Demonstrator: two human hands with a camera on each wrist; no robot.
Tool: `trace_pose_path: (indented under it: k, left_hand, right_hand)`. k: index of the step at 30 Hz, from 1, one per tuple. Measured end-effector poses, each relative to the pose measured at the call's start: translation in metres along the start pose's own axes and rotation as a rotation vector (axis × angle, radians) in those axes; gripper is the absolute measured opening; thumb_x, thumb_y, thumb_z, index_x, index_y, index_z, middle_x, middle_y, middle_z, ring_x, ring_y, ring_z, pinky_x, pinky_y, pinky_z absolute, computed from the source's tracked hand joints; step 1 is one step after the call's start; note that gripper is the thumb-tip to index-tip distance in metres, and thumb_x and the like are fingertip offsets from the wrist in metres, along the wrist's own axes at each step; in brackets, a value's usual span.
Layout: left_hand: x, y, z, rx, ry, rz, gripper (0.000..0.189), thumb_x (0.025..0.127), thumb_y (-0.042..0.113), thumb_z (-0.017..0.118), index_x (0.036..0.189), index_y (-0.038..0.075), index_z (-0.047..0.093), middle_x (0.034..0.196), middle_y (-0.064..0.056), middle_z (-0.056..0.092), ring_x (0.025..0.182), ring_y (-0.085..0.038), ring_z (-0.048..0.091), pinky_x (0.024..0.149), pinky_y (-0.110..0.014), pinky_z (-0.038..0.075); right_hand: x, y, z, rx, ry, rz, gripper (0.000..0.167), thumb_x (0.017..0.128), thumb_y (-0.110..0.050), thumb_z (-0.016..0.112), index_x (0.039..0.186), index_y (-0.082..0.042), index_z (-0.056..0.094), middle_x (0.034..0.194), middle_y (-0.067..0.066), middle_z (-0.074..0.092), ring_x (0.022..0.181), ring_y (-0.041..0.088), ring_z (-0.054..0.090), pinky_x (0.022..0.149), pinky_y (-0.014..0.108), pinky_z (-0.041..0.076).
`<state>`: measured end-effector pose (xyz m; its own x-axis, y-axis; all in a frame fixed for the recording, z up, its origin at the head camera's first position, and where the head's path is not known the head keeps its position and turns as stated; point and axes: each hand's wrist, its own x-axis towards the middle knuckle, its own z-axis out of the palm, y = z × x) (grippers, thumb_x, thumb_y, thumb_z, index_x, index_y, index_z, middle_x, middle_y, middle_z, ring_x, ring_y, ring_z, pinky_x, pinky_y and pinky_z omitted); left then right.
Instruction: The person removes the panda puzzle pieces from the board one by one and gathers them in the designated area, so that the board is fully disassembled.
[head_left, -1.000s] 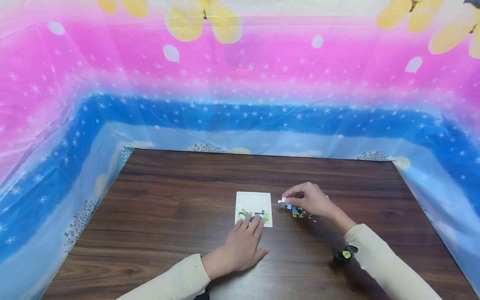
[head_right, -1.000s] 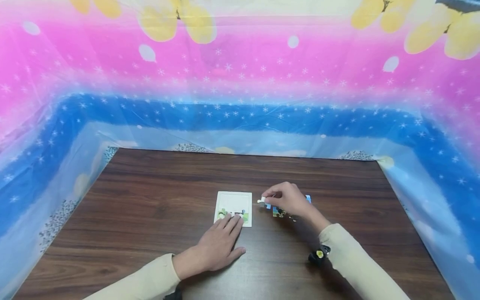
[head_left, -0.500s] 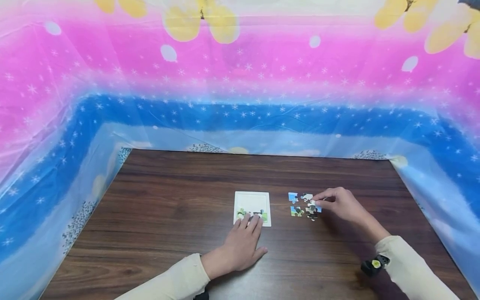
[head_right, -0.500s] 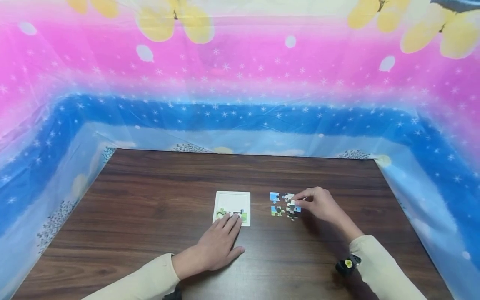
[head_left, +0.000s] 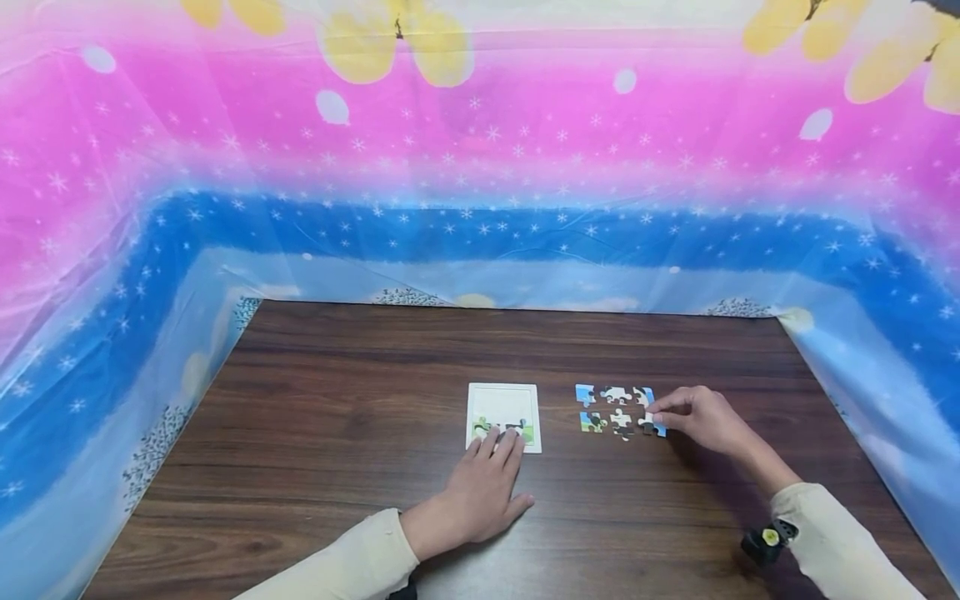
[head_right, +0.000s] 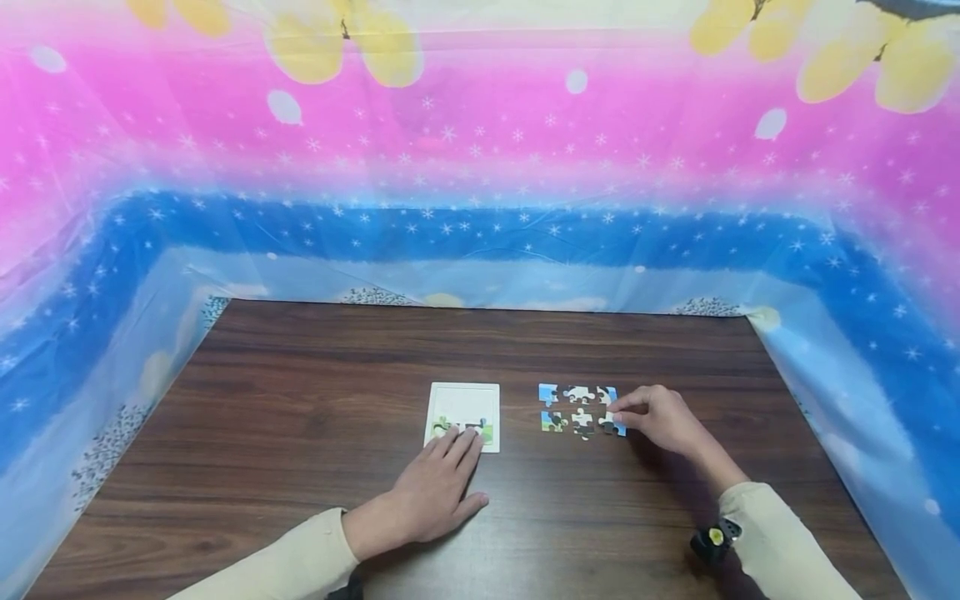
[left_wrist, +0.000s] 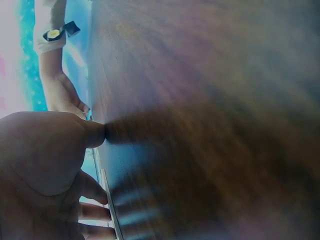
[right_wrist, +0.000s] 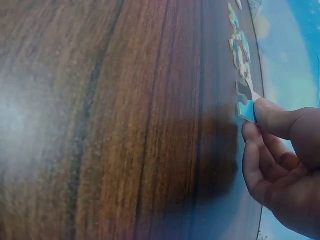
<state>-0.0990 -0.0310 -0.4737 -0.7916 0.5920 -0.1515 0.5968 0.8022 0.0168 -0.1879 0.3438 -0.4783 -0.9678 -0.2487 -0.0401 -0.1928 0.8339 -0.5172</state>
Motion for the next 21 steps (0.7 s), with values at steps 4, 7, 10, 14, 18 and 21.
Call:
trace_pose_path:
  k: [4, 7, 10, 14, 18, 21]
  left_hand:
    - [0.0005, -0.0001, 0.0001, 0.004, 0.002, -0.002, 0.075, 0.105, 0.057, 0.041, 0.158, 0.004, 0.036, 0.163, -0.015, 0.036, 0.150, -0.034, 0.035, 0.118, -0.048, 0.037]
    - [0.0008, 0.0000, 0.0002, 0.001, 0.003, -0.007, 0.076, 0.104, 0.057, 0.042, 0.158, 0.004, 0.036, 0.163, -0.015, 0.036, 0.150, -0.033, 0.035, 0.118, -0.049, 0.037]
    - [0.0011, 0.0001, -0.0005, 0.005, 0.006, -0.009, 0.076, 0.104, 0.057, 0.042, 0.158, 0.004, 0.037, 0.163, -0.014, 0.036, 0.150, -0.033, 0.035, 0.118, -0.050, 0.036]
    - [0.0009, 0.0003, -0.0017, 0.012, 0.010, -0.015, 0.076, 0.104, 0.058, 0.042, 0.157, 0.004, 0.038, 0.162, -0.014, 0.037, 0.149, -0.032, 0.037, 0.118, -0.049, 0.035]
    - [0.0006, 0.0012, 0.0001, 0.013, 0.005, -0.025, 0.076, 0.103, 0.059, 0.042, 0.158, 0.005, 0.037, 0.162, -0.013, 0.038, 0.148, -0.029, 0.038, 0.118, -0.047, 0.035]
    - [0.0003, 0.0020, 0.0010, 0.001, 0.015, -0.023, 0.077, 0.104, 0.057, 0.043, 0.157, 0.003, 0.036, 0.162, -0.015, 0.038, 0.148, -0.028, 0.037, 0.118, -0.044, 0.035]
  right_hand:
    - [0.0009, 0.0026, 0.0027, -0.014, 0.007, -0.011, 0.012, 0.094, -0.014, 0.075, 0.101, -0.019, 0.082, 0.106, 0.006, 0.076, 0.102, 0.031, 0.069, 0.080, 0.049, 0.058]
    - [0.0022, 0.0031, 0.0041, -0.020, 0.015, -0.026, 0.011, 0.093, -0.014, 0.075, 0.100, -0.018, 0.082, 0.104, 0.005, 0.075, 0.096, 0.025, 0.069, 0.077, 0.046, 0.058]
    - [0.0035, 0.0028, 0.0053, -0.021, 0.022, -0.039, 0.010, 0.093, -0.014, 0.075, 0.099, -0.019, 0.082, 0.102, 0.003, 0.075, 0.091, 0.020, 0.069, 0.075, 0.043, 0.057]
    - [0.0043, 0.0020, 0.0063, -0.022, 0.028, -0.049, 0.010, 0.093, -0.016, 0.076, 0.100, -0.019, 0.082, 0.099, 0.000, 0.074, 0.085, 0.016, 0.067, 0.072, 0.040, 0.055]
    - [0.0042, -0.0008, 0.0072, -0.035, 0.030, -0.038, 0.010, 0.093, -0.019, 0.077, 0.102, -0.019, 0.081, 0.102, 0.002, 0.074, 0.086, 0.015, 0.065, 0.071, 0.037, 0.052]
    - [0.0053, -0.0057, 0.0068, -0.042, 0.045, -0.045, 0.012, 0.093, -0.020, 0.077, 0.104, -0.020, 0.080, 0.107, 0.002, 0.074, 0.092, 0.017, 0.067, 0.073, 0.037, 0.052]
